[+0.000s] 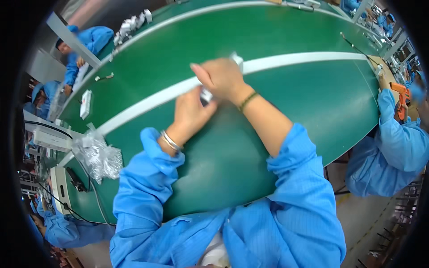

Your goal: The recorder is assembling a circuit board into a plastic housing on a factory assembly line.

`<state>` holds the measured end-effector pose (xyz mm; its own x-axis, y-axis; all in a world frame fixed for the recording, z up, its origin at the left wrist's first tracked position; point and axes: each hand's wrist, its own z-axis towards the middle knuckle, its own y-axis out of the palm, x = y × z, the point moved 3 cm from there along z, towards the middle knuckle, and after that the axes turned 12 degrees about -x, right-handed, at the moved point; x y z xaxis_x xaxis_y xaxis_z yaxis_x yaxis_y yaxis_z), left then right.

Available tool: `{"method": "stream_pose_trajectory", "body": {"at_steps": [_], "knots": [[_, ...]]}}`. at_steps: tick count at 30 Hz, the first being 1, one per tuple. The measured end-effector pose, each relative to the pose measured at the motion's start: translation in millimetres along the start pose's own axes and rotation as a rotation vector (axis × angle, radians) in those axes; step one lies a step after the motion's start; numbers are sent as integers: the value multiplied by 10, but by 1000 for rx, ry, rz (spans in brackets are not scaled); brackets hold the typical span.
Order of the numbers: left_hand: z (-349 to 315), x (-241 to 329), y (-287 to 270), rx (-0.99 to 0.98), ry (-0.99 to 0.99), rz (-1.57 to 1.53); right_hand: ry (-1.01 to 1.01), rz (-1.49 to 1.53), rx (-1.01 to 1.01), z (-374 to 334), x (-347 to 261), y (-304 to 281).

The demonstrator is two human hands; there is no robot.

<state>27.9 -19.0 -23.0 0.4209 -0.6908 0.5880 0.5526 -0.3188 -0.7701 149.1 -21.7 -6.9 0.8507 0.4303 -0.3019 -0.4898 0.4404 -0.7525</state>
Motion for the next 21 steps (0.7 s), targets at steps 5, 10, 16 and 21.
{"method": "stream_pose_trajectory", "body": {"at_steps": [5, 10, 16, 21], "knots": [[-80, 76, -120, -92, -62, -110, -19, 642, 353, -69, 148, -651], [35, 65, -43, -71, -37, -194, 288, 507, 329, -314, 689, -900], [92, -335, -108, -84, -113, -407, 271, 923, -492, -195, 586, -658], [187, -563, -243, 263, -69, -885, 535, 1017, -405, 65, 669, -607]]}}
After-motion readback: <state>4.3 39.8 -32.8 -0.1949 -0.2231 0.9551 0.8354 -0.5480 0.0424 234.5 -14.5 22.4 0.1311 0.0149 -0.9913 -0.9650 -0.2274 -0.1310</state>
